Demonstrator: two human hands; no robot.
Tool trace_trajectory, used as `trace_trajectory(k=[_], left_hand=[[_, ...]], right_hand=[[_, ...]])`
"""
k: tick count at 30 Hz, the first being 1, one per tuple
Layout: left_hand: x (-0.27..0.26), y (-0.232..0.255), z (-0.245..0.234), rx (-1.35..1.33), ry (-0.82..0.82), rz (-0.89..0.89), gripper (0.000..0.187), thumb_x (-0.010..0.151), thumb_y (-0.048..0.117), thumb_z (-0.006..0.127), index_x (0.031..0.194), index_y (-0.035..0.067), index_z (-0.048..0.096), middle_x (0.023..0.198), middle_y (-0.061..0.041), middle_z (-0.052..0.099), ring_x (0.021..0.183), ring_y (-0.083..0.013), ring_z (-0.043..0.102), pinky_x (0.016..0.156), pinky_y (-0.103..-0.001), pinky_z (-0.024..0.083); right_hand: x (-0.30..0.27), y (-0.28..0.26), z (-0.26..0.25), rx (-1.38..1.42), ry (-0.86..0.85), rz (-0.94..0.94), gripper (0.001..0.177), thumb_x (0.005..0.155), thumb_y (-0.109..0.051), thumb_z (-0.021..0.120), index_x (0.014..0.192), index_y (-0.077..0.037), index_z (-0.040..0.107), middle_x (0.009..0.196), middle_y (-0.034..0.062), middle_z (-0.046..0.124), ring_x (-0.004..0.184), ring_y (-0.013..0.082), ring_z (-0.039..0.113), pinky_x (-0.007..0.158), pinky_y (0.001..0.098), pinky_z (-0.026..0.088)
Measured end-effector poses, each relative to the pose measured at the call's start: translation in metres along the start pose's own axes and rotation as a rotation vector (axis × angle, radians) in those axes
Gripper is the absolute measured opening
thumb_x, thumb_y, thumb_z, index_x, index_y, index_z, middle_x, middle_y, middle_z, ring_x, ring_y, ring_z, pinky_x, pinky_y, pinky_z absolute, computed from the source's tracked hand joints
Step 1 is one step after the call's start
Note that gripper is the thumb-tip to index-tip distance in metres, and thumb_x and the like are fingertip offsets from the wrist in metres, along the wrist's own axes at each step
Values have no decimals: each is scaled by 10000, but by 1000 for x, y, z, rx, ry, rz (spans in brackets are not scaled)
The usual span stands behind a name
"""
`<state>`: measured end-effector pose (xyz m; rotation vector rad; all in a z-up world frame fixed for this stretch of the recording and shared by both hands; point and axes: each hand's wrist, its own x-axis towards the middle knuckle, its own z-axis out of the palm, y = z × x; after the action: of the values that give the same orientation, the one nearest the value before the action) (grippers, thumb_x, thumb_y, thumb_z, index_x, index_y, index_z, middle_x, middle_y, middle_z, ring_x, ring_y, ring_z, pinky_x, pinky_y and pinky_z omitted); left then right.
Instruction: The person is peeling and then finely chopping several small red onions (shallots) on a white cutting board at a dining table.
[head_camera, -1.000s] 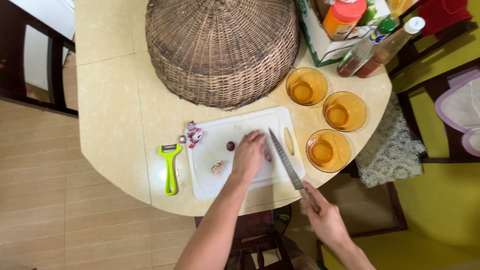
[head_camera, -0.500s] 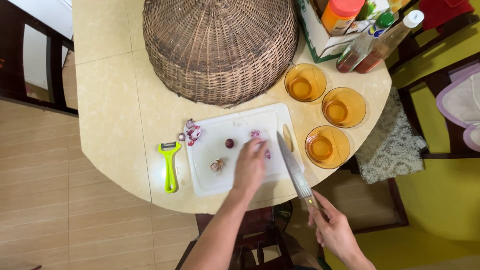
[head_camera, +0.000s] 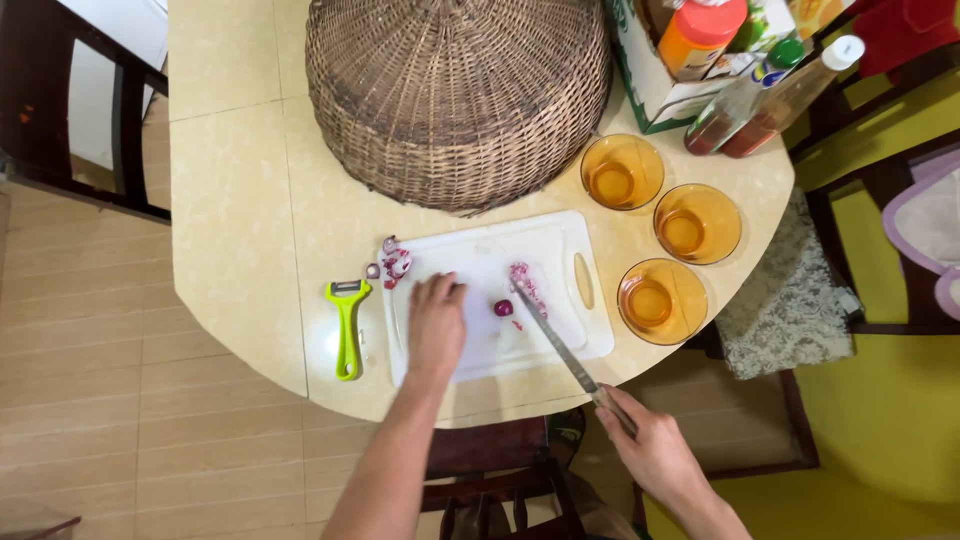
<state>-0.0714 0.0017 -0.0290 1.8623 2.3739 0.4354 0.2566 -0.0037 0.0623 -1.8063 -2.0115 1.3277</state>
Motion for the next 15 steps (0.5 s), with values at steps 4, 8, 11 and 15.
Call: trace_trajectory(k=[4, 8, 11, 15], left_hand=[[-1, 19, -31, 2, 44, 21, 317, 877, 43, 585, 1152, 46, 744, 1380, -134, 603, 1337, -339, 529, 1178, -537, 362], [-11, 36, -13, -186, -62, 112, 322, 902, 63, 581, 1191, 58, 724, 1372, -89, 609, 1258, -308, 578, 1067, -460, 475], [-14, 45, -14, -264, -136, 137, 351, 898, 36, 570, 1218, 64, 711, 1364, -61, 613, 1218, -279, 610, 1012, -421, 532], [-3, 59, -44, -321, -212, -39, 295, 965, 127, 594, 1240, 78, 689, 1255, -65, 618, 1127, -272, 626, 927, -451, 554]], right_hand=[[6, -7, -2, -43, -3, -39, 400, 911, -256, 698, 1273, -85, 689, 966, 210, 782, 941, 340, 771, 757, 384, 612], [10, -6, 1, -81, 16, -6, 424, 916, -263, 686, 1305, -95, 662, 968, 214, 775, 934, 349, 777, 770, 390, 615], [6, -20, -4, -95, -4, 43, 441, 926, -274, 685, 1333, -108, 642, 950, 206, 781, 889, 333, 798, 762, 387, 614], [-2, -39, -10, -90, -64, 128, 453, 949, -294, 693, 1371, -143, 625, 897, 188, 795, 788, 316, 813, 751, 379, 608]])
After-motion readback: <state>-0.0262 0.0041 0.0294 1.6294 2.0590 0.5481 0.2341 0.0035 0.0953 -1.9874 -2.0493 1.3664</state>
